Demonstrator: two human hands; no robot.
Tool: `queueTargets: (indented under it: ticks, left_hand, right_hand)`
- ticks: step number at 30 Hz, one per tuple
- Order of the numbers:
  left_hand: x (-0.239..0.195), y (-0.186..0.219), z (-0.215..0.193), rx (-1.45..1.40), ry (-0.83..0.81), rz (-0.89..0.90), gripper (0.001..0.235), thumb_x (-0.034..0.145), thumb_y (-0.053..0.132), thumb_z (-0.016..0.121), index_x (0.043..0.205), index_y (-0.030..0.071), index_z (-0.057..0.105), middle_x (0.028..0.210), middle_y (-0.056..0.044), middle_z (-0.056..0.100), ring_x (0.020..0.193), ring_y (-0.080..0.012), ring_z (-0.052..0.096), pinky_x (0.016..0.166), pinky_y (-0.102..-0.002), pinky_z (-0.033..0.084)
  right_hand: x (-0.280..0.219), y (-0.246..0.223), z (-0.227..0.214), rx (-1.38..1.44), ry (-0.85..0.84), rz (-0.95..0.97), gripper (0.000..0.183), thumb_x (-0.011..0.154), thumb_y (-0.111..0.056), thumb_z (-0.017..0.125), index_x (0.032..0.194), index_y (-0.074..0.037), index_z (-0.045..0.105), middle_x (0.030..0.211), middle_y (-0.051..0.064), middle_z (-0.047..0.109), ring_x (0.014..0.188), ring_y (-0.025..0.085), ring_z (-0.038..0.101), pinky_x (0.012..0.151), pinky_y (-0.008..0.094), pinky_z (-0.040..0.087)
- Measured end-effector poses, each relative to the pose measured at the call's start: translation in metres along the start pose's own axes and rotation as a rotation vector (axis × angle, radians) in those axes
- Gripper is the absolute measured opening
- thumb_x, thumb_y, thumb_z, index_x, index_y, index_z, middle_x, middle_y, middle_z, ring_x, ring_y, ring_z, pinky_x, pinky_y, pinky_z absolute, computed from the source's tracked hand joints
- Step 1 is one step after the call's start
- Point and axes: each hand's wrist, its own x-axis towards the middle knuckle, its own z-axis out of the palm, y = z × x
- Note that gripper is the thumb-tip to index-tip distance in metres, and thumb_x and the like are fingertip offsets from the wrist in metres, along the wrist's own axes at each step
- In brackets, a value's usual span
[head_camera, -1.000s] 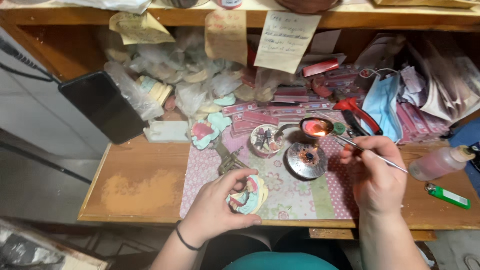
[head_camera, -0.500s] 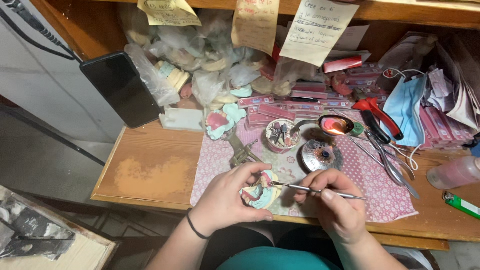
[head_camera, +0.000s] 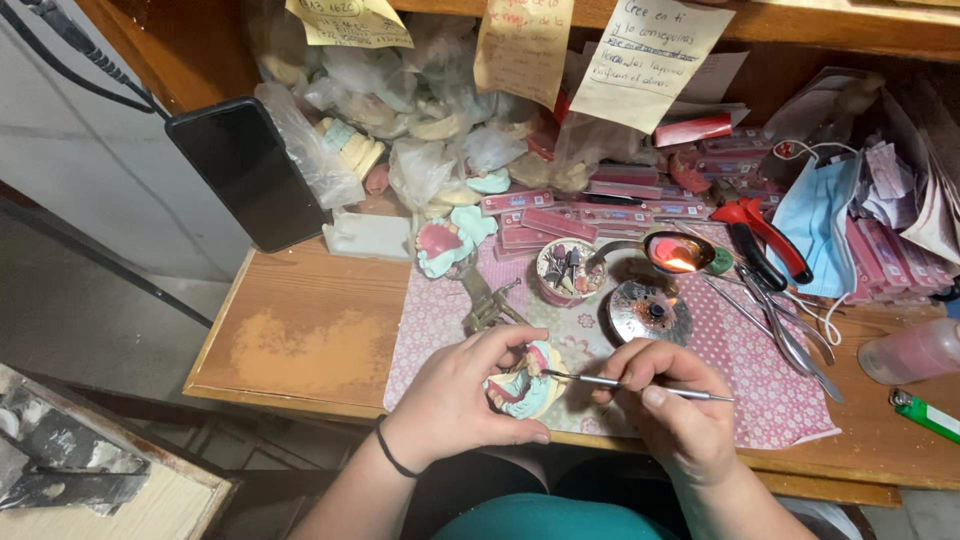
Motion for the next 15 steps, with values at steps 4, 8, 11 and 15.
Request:
queueTargets:
  ticks: [4, 8, 11, 15]
  left_hand:
    - [0.0, 0.001, 0.0, 0.0, -0.01, -0.027, 0.09, 0.062, 0.061, 0.084, 0.141, 0.029, 0.054, 0.131, 0.005, 0.07, 0.111, -0.0223, 0.072, 0.09, -0.039, 0.053]
    - [0.0, -0.003, 0.002, 0.009, 0.019, 0.016, 0.09, 0.062, 0.059, 0.086, 0.14, 0.028, 0.055, 0.128, 0.005, 0.071, 0.107, -0.0211, 0.072, 0.088, -0.037, 0.053]
    - [-0.001, -0.004, 0.003, 0.014, 0.029, 0.007, 0.09, 0.061, 0.06, 0.086, 0.14, 0.028, 0.055, 0.123, 0.004, 0.072, 0.105, -0.0198, 0.072, 0.087, -0.036, 0.053]
    - [-0.001, -0.003, 0.004, 0.014, 0.037, -0.036, 0.093, 0.058, 0.057, 0.09, 0.14, 0.031, 0.056, 0.122, 0.005, 0.074, 0.108, -0.0187, 0.076, 0.087, -0.034, 0.055]
  right_hand:
    - [0.0, 0.0, -0.001, -0.024, 0.009, 0.027, 0.018, 0.093, -0.017, 0.064, 0.092, 0.002, 0.063, 0.093, 0.021, 0.064, 0.079, 0.031, 0.071, 0.077, 0.042, 0.06]
    - [0.001, -0.003, -0.002, -0.056, 0.028, 0.014, 0.02, 0.093, -0.018, 0.065, 0.093, 0.002, 0.065, 0.093, 0.022, 0.066, 0.078, 0.032, 0.073, 0.077, 0.042, 0.06]
    - [-0.002, -0.008, -0.023, -0.043, 0.097, 0.022, 0.021, 0.097, -0.01, 0.061, 0.108, 0.007, 0.065, 0.096, 0.029, 0.072, 0.082, 0.036, 0.078, 0.082, 0.046, 0.064]
    - [0.008, -0.017, -0.046, -0.041, 0.435, -0.031, 0.016, 0.101, 0.0, 0.06, 0.112, 0.008, 0.068, 0.086, 0.031, 0.068, 0.072, 0.036, 0.07, 0.079, 0.047, 0.064]
